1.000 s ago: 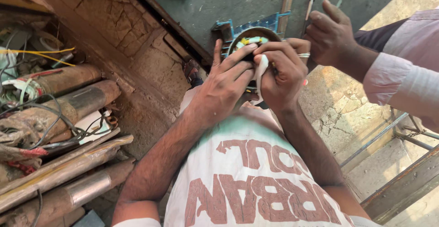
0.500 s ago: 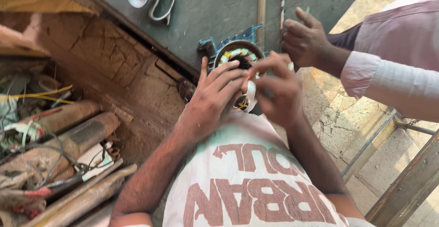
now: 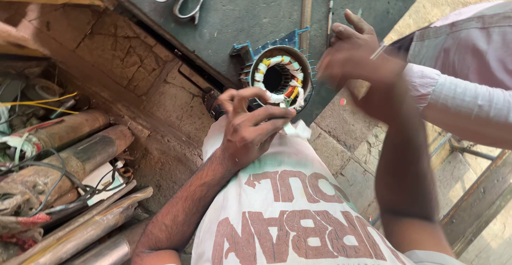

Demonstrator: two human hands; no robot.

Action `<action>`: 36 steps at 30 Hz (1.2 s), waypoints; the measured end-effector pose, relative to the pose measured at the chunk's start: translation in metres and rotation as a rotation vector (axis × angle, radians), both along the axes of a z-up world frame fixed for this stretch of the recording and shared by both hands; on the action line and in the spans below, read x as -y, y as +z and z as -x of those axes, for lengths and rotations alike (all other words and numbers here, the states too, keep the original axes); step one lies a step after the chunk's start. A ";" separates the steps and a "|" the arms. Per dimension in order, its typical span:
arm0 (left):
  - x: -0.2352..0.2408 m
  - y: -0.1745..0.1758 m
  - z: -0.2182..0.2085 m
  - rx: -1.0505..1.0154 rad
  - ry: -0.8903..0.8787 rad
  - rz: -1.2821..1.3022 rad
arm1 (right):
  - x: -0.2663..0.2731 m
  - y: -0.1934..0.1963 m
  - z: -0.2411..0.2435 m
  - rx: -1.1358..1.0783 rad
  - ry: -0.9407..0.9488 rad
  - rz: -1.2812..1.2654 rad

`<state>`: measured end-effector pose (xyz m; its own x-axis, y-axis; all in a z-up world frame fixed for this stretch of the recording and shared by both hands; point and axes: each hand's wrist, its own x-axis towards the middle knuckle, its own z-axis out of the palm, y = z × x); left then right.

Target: The person wraps white insulating tape around the stator windings of a blue electric motor. They repeatedly adjust the tape, use a screwdriver to press it into place, and trim excess tape with scissors. The motor remains on the workbench throughout the clip.

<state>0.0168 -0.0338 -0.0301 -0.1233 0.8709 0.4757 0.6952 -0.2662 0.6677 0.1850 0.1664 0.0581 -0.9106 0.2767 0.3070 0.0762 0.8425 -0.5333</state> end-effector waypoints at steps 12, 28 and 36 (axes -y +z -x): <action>0.023 -0.002 -0.005 0.352 -0.113 0.015 | -0.145 -0.161 0.026 0.612 -0.360 -0.149; 0.031 -0.011 -0.021 0.505 -0.124 0.078 | -0.137 -0.049 -0.058 -0.231 -0.225 0.541; 0.024 -0.023 -0.021 0.400 -0.154 0.072 | -0.030 -0.016 -0.072 -0.554 -0.090 0.671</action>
